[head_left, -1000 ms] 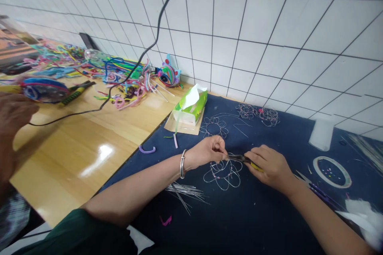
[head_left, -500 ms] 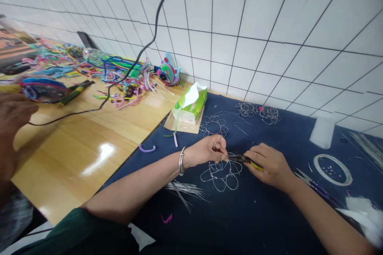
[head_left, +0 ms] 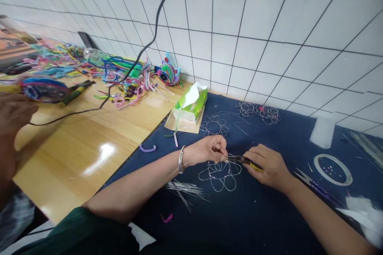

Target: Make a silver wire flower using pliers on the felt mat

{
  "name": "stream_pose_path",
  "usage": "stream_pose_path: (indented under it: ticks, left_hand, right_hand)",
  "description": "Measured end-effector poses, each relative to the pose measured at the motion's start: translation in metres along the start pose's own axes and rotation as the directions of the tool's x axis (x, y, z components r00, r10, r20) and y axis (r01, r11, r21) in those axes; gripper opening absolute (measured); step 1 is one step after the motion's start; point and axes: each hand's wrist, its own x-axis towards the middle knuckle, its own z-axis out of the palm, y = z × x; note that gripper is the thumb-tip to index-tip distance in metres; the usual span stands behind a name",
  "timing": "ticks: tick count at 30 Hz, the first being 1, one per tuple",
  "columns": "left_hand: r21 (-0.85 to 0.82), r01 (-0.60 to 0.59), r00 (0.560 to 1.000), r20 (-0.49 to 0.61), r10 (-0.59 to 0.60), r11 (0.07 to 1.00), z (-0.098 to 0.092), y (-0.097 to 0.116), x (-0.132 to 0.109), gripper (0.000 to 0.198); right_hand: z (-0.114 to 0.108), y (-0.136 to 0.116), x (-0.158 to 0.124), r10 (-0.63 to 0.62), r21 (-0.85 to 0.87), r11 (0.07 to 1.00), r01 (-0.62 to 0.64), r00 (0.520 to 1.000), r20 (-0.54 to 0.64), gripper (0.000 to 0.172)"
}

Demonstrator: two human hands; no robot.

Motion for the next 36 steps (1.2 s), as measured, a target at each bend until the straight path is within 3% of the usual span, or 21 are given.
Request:
stream_pose_path:
  ticks: [36]
  left_hand:
    - [-0.109, 0.121, 0.990, 0.081, -0.112, 0.987, -0.0062, -0.0030, 0.0004, 0.027]
  right_hand:
    - [0.0078, -0.0016, -0.0077, -0.009, -0.007, 1.000, 0.009, 1.000, 0.029, 0.016]
